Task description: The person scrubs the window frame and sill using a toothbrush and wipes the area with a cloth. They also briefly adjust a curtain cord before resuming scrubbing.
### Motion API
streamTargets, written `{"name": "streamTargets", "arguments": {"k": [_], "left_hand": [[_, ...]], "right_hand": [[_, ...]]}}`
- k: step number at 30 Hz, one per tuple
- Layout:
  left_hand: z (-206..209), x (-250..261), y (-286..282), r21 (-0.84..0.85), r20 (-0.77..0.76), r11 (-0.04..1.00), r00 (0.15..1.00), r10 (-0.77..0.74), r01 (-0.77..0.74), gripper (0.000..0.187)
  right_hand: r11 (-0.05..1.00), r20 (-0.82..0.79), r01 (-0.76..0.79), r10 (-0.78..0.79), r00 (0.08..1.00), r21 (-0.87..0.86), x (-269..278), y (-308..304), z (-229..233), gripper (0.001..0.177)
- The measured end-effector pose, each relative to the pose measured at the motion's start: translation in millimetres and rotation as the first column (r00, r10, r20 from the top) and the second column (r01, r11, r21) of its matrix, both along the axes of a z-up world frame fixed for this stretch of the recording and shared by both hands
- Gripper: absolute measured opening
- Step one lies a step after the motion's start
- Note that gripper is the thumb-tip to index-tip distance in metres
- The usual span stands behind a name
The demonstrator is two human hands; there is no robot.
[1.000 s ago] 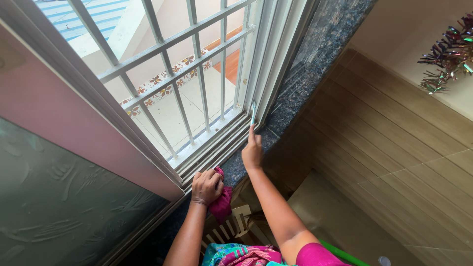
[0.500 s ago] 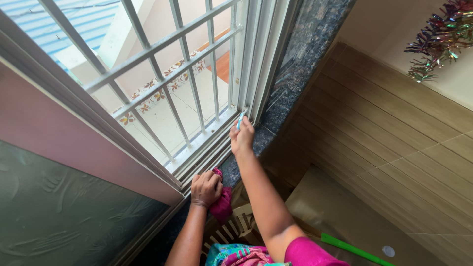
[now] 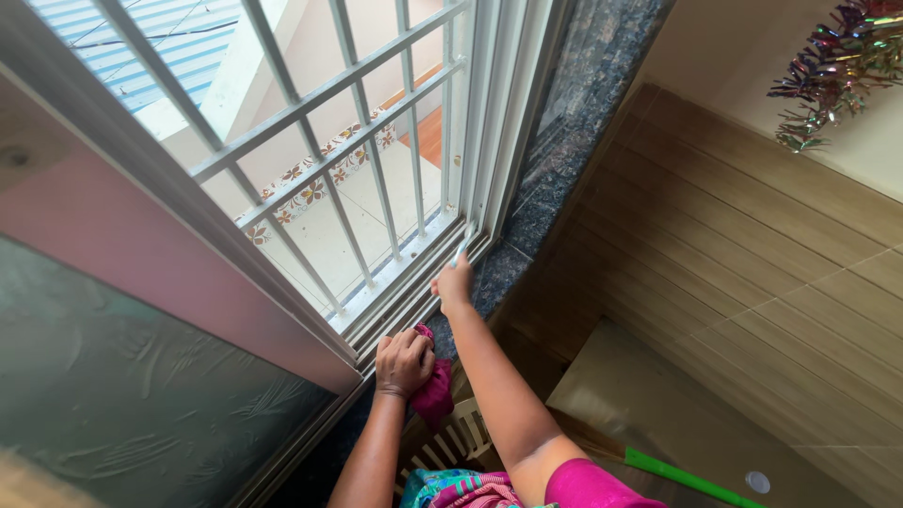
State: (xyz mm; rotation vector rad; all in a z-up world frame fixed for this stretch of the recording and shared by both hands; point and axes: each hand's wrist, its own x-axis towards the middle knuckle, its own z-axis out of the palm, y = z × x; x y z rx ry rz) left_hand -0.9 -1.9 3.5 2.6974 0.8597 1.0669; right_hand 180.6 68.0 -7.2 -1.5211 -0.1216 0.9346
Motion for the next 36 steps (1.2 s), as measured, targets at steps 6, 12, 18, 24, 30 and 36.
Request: {"name": "streamTargets", "arguments": {"k": [6, 12, 18, 24, 30, 36], "left_hand": [[2, 3, 2, -0.036, -0.005, 0.999, 1.000, 0.025, -0.025, 0.007], [18, 25, 23, -0.110, 0.136, 0.982, 0.977, 0.167, -0.152, 0.003], [10, 26, 32, -0.118, 0.063, 0.993, 0.998, 0.015, -0.007, 0.005], [3, 25, 40, -0.202, 0.115, 0.979, 0.993, -0.003, 0.026, 0.005], [5, 26, 38, -0.246, 0.131, 0.968, 0.991, -0.006, 0.038, 0.003], [6, 26, 38, -0.241, 0.129, 0.970, 0.992, -0.002, 0.033, 0.003]], "right_hand": [[0.924, -0.404, 0.175, -0.025, 0.914, 0.339, 33, 31, -71, 0.007], [0.715, -0.642, 0.329, 0.214, 0.737, 0.617, 61, 41, -88, 0.014], [0.752, -0.707, 0.428, 0.070, 0.704, 0.501, 34, 51, -80, 0.014], [0.686, -0.598, 0.344, 0.166, 0.784, 0.642, 38, 16, -73, 0.023], [0.757, -0.533, 0.267, 0.125, 0.837, 0.596, 28, 23, -62, 0.008], [0.760, -0.492, 0.284, 0.055, 0.869, 0.585, 11, -8, 11, 0.026]]}}
